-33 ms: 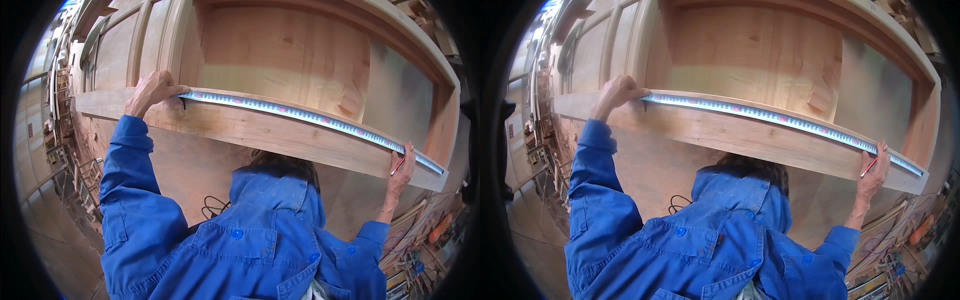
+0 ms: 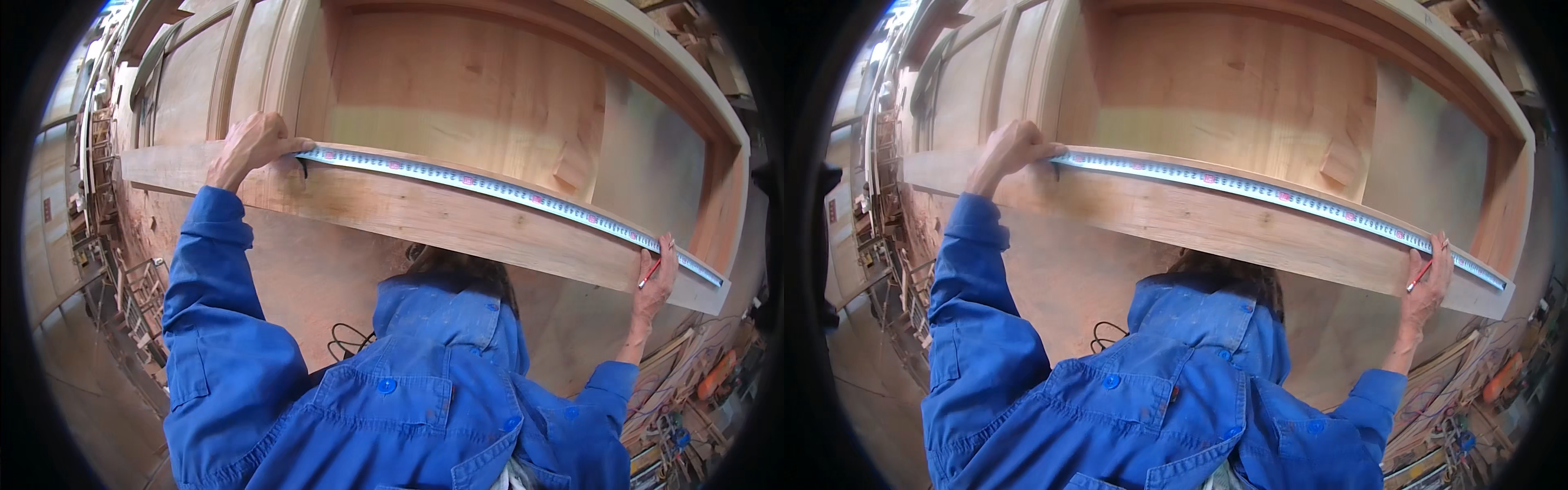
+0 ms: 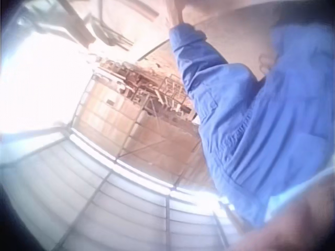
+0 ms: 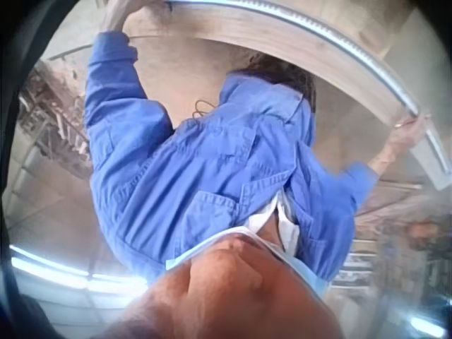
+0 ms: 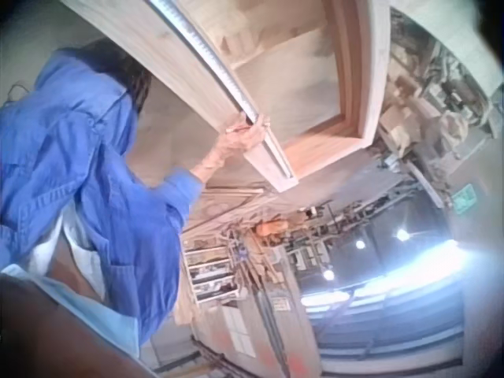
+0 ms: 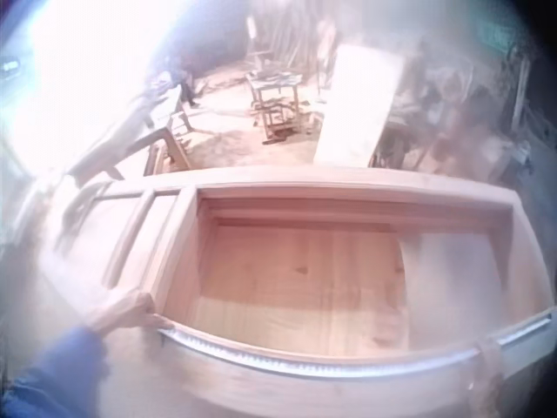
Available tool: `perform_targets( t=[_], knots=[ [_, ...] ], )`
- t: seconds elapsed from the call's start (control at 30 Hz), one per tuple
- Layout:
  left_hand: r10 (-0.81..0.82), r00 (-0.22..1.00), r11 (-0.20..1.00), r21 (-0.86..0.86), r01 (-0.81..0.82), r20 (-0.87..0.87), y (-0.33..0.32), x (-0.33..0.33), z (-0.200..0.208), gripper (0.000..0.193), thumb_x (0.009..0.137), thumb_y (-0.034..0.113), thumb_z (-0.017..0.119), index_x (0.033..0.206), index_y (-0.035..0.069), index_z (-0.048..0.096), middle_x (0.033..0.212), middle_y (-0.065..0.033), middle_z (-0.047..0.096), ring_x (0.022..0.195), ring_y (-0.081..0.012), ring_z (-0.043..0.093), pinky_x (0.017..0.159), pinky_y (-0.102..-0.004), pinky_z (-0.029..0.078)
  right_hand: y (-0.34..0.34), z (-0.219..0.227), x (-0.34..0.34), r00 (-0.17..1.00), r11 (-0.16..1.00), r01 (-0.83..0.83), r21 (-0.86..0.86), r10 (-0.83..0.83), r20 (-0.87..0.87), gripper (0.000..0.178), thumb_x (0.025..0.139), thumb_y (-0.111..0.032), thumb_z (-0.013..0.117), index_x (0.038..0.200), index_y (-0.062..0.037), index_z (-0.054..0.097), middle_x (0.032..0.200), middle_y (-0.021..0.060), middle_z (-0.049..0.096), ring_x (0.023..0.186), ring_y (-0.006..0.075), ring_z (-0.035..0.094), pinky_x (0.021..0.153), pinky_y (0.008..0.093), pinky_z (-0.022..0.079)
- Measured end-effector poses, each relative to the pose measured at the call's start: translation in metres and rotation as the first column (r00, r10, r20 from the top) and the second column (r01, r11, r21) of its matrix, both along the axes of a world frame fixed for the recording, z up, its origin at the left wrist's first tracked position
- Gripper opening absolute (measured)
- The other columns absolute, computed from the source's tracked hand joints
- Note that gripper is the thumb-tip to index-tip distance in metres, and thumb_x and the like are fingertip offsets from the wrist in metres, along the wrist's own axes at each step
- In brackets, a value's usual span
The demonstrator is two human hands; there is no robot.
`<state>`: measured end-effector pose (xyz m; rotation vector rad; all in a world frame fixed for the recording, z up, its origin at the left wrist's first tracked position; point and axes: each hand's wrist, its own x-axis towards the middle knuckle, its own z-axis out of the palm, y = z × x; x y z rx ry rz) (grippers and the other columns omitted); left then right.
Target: The person measures a curved wooden piece using a tape measure and marks it with a pencil. They then use a try square to draw perpendicular lines at the marked points on the wood.
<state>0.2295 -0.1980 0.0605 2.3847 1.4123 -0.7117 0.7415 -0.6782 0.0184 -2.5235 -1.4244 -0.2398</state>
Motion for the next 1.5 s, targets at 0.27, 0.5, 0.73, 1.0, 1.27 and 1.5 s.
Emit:
perform_targets(
  t=[0.27,0.5,0.73,1.0,1.27,1.5],
  knots=[
    [-0.148,0.989,0.986,0.081,0.148,0.000,-0.007,0.003,-0.018,0.066,0.079,0.065,0.081,0.071,0.000,0.074,0.064,-0.0194,0.069,0.063,-0.0352,0.070,0.063,-0.0473,0.054,-0.022,-0.029,0.021,0.986,0.993,-0.113,0.022,0.109,0.125,0.033,0.102,-0.010,0.066,0.134,-0.0033,0.066,0.139,0.0200,0.066,0.131,0.0377,0.061,0.111,0.0451,0.048],
    [-0.118,0.993,0.990,0.081,0.115,0.029,-0.005,-0.007,-0.011,0.064,0.079,0.063,0.080,0.087,0.000,0.079,0.081,-0.0218,0.075,0.081,-0.0372,0.076,0.072,-0.0463,0.058,-0.019,-0.034,0.024,0.968,0.994,-0.081,-0.077,0.096,0.232,0.034,0.101,-0.006,0.063,0.134,-0.0035,0.067,0.139,0.0217,0.065,0.129,0.0377,0.063,0.108,0.0455,0.051],
    [-0.179,0.973,0.977,0.142,0.159,0.148,0.004,-0.011,-0.033,0.058,0.080,0.061,0.081,0.076,0.003,0.076,0.073,-0.0187,0.072,0.069,-0.0353,0.070,0.063,-0.0482,0.053,-0.023,-0.034,0.007,0.955,0.987,0.063,-0.145,-0.017,0.297,0.033,0.101,-0.011,0.062,0.133,-0.0031,0.068,0.138,0.0218,0.066,0.129,0.0383,0.062,0.110,0.0457,0.050],
    [-0.166,0.975,0.980,0.134,0.147,0.146,0.012,-0.033,-0.040,0.063,0.080,0.061,0.080,0.070,-0.001,0.074,0.077,-0.0249,0.071,0.071,-0.0406,0.071,0.068,-0.0531,0.054,0.019,-0.024,-0.046,0.910,0.948,0.232,0.220,-0.291,0.295,0.033,0.100,-0.012,0.055,0.131,-0.0054,0.064,0.131,0.0239,0.067,0.120,0.0412,0.065,0.102,0.0494,0.052],
    [-0.240,0.962,0.970,0.075,0.232,0.130,0.009,-0.025,-0.010,0.062,0.085,0.056,0.077,0.061,-0.001,0.072,0.053,-0.0222,0.057,0.051,-0.0348,0.063,0.058,-0.0507,0.049,-0.040,-0.004,0.004,0.761,0.707,0.626,0.330,-0.645,-0.063,0.032,0.100,-0.012,0.058,0.132,-0.0065,0.057,0.115,0.0254,0.070,0.106,0.0454,0.067,0.089,0.0533,0.054],
    [-0.246,0.969,0.969,-0.022,0.246,0.008,0.049,-0.079,-0.026,0.058,0.094,0.049,0.071,0.066,-0.002,0.070,0.054,-0.0138,0.057,0.055,-0.0247,0.055,0.057,-0.0457,0.044,-0.062,0.000,0.099,0.744,0.708,0.576,0.410,-0.661,0.098,0.025,0.102,-0.017,0.060,0.125,-0.0072,0.060,0.108,0.0205,0.071,0.103,0.0415,0.065,0.089,0.0513,0.053]
  ],
)
